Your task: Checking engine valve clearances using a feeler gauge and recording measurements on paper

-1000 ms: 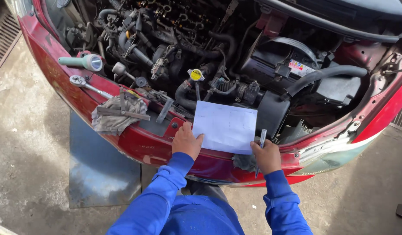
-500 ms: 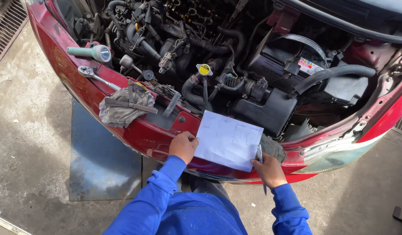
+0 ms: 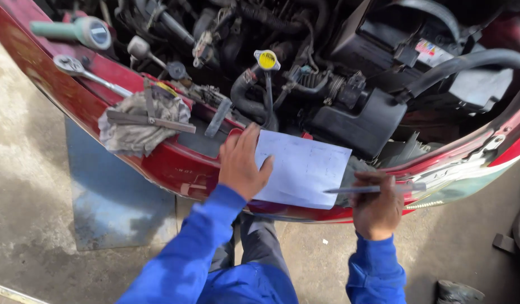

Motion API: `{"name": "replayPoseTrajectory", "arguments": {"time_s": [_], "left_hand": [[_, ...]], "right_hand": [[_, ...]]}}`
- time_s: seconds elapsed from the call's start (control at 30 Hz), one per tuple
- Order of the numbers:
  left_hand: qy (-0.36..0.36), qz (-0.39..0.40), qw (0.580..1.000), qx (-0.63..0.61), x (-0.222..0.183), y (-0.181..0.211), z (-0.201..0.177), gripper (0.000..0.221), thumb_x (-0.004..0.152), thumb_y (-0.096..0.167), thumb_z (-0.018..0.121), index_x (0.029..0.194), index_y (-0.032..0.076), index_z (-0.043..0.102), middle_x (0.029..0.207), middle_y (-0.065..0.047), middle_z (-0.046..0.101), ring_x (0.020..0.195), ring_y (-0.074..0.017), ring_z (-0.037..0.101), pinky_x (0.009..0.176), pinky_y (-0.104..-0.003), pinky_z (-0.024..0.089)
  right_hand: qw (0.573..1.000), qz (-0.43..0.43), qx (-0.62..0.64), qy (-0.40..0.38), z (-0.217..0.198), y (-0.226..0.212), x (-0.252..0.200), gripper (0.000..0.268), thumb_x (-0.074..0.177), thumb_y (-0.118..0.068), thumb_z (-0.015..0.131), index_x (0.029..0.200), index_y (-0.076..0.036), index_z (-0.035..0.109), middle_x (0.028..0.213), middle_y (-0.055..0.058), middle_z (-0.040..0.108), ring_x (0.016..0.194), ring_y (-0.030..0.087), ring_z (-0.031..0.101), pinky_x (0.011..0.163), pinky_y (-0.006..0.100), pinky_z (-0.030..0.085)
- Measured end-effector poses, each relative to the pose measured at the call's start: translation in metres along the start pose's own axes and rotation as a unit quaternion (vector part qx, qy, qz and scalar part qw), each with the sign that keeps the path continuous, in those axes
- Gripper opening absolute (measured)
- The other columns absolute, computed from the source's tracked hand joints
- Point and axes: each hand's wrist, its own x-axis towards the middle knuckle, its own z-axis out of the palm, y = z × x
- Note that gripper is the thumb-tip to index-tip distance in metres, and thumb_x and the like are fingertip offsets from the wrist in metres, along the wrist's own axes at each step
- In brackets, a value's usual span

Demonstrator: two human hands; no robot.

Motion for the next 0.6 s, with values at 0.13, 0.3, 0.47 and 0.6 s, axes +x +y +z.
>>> {"name": "replayPoseTrajectory", "arguments": {"time_s": [0.13,0.3,0.47,0.6], "left_hand": [[-0.103,0.012,0.995,-0.001,0.04,-0.034,0.045,0.071,0.078,0.031,0.078,0.141,0.011,0.052,0.125,-0.009,0.068,0.124,-0.0339,0.054,0.105,-0.052,0.035],[-0.149,0.067,0.986,-0.027,0.044,-0.052,0.052,0.046,0.083,0.014,0.073,0.128,0.019,0.061,0.089,0.005,0.063,0.111,-0.0214,0.056,0.097,-0.041,0.039],[-0.173,0.059,0.983,-0.019,0.039,-0.069,0.029,0.025,0.082,0.02,0.075,0.106,0.025,0.071,0.091,0.005,0.067,0.108,-0.0199,0.057,0.091,-0.038,0.039],[-0.2,0.021,0.979,0.022,0.038,-0.073,0.021,0.019,0.085,0.024,0.074,0.104,0.025,0.072,0.092,0.006,0.07,0.105,-0.0162,0.057,0.091,-0.035,0.04]], "right_hand": [[0.99,-0.125,0.067,-0.022,0.045,0.019,-0.004,0.043,0.109,-0.029,0.047,0.094,0.004,0.07,0.063,0.026,0.062,0.044,0.028,0.061,0.042,0.032,0.053],[0.958,-0.272,0.082,-0.042,0.057,0.048,-0.005,0.028,0.087,0.005,0.079,0.09,0.005,0.051,0.073,0.024,0.055,0.05,0.029,0.06,0.048,0.037,0.055],[0.963,-0.263,0.005,-0.052,0.058,0.064,-0.038,0.024,0.09,0.0,0.078,0.098,0.011,0.059,0.071,0.021,0.059,0.051,0.02,0.058,0.049,0.031,0.049],[0.947,-0.312,-0.062,-0.036,0.072,0.072,-0.04,0.02,0.092,-0.001,0.075,0.1,0.016,0.069,0.076,0.024,0.063,0.06,0.023,0.064,0.055,0.032,0.051]]}}
